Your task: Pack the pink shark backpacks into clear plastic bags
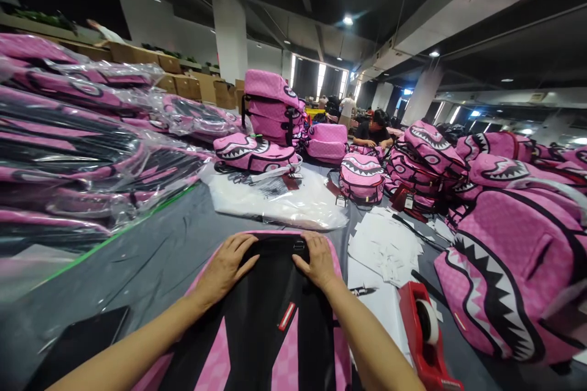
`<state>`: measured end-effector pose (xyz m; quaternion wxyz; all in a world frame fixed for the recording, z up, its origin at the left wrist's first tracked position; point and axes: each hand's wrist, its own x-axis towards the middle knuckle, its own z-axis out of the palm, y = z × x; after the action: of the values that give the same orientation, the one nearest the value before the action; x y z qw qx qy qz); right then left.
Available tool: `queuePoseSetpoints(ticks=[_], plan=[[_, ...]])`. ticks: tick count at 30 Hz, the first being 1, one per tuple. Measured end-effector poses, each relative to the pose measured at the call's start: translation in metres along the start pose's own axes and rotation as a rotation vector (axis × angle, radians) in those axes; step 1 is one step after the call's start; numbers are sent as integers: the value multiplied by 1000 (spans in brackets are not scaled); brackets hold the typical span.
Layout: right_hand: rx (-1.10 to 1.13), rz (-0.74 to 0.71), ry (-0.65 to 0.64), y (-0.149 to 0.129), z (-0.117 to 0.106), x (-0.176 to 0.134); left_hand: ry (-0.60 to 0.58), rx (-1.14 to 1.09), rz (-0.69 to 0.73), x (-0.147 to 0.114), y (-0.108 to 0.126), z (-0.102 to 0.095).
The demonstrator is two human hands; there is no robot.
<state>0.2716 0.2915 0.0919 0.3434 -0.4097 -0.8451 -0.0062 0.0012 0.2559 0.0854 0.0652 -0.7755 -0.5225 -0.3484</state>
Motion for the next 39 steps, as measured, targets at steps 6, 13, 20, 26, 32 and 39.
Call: queuePoseSetpoints(ticks=[6, 13, 20, 26, 32, 39], plan=[[2, 68, -82, -27, -9, -43, -85, 62, -15, -50, 14, -4], [-10, 315, -419, -2, 18, 1, -392, 105, -69, 6, -14, 31], [-104, 429, -468, 11, 30, 39, -514, 130, -172, 25, 13, 15], [-245, 504, -425, -2, 32, 51, -577, 10, -307, -25, 57, 31], [-241, 314, -434, -44, 14, 31, -433, 2, -331, 9, 30, 55], [-244, 117, -472, -75, 32, -19, -270, -117, -301, 14, 33, 40]])
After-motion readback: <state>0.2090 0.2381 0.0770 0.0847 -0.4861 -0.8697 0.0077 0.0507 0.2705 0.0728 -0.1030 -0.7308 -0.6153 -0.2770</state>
